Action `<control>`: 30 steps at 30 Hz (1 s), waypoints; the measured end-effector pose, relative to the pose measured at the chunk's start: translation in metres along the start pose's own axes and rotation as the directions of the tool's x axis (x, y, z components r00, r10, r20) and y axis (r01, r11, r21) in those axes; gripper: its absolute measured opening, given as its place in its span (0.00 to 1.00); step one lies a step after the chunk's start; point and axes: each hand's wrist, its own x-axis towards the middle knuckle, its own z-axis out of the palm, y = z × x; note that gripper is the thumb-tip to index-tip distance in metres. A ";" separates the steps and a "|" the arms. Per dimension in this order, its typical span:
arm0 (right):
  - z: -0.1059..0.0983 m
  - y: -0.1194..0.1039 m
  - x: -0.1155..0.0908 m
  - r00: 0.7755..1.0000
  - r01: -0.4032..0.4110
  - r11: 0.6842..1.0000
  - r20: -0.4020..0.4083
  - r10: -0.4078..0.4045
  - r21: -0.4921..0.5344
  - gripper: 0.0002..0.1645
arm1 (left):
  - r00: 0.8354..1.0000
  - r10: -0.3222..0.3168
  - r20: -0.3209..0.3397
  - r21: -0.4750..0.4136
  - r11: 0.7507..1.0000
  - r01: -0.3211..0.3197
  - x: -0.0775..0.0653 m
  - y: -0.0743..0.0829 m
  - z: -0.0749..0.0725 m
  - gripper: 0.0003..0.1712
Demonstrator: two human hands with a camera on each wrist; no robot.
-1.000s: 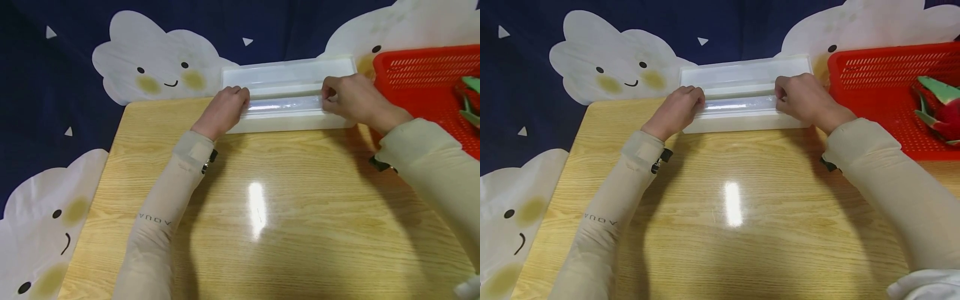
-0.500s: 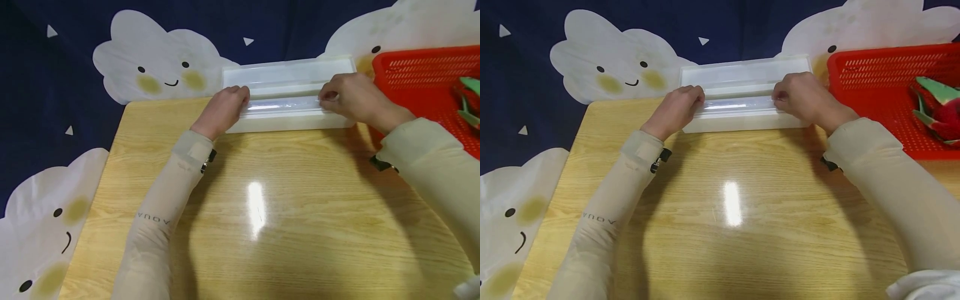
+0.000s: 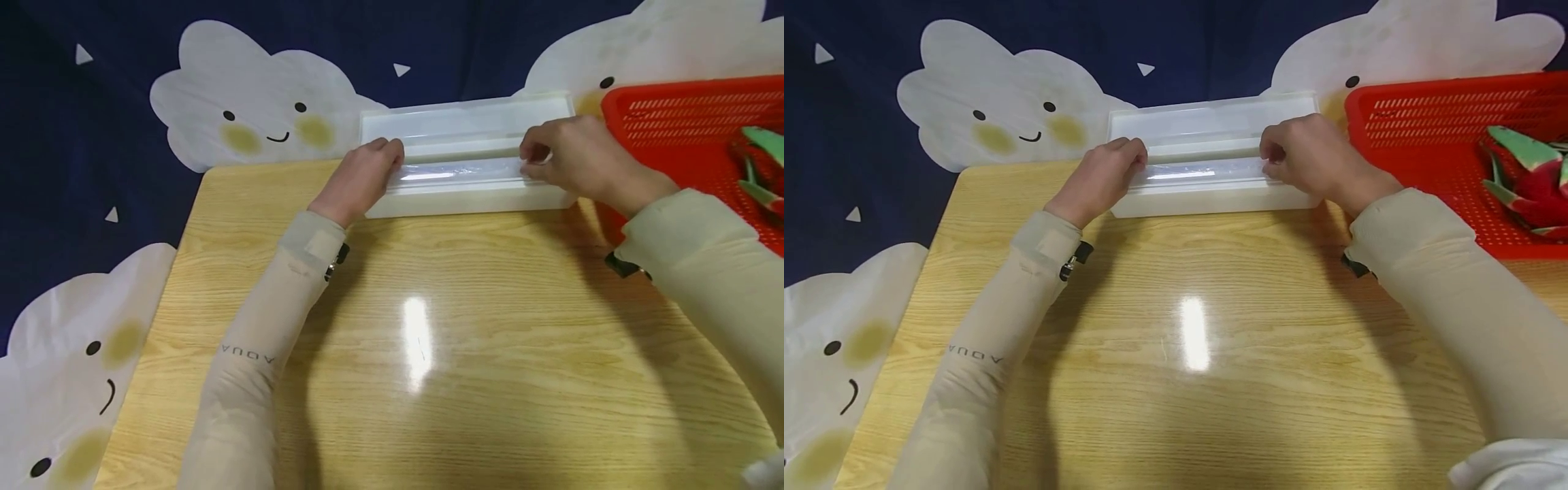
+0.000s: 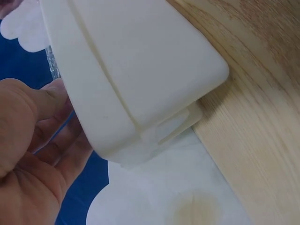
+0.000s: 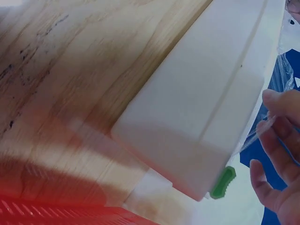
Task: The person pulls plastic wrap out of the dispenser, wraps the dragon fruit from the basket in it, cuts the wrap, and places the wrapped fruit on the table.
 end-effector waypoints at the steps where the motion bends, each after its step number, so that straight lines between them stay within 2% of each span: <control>1: 0.000 0.000 0.001 1.000 0.012 1.000 -0.003 -0.012 0.001 0.13 | 1.000 -0.001 0.000 -0.002 1.000 0.001 0.000 -0.001 0.000 0.11; 6: -0.002 0.002 0.003 0.996 0.081 0.996 -0.044 -0.082 -0.025 0.12 | 1.000 0.021 0.011 0.016 1.000 -0.021 -0.002 -0.006 -0.001 0.13; 9: -0.003 0.003 0.002 0.994 0.088 0.995 -0.057 -0.091 -0.046 0.10 | 0.999 0.034 0.032 0.033 0.999 -0.035 -0.003 -0.009 -0.001 0.15; 15: -0.009 0.006 -0.006 1.000 -0.004 0.999 -0.012 0.003 -0.038 0.10 | 0.997 0.037 0.068 0.051 0.998 -0.040 -0.002 -0.011 -0.003 0.14; 20: -0.016 0.010 -0.010 0.997 -0.074 0.997 -0.005 0.074 -0.027 0.12 | 0.996 0.046 0.076 0.037 0.998 -0.049 0.001 -0.010 -0.004 0.14; 30: -0.016 0.010 -0.008 0.998 -0.066 0.998 -0.016 0.066 -0.022 0.10 | 0.998 0.054 0.014 0.068 0.996 -0.055 -0.001 -0.010 -0.005 0.13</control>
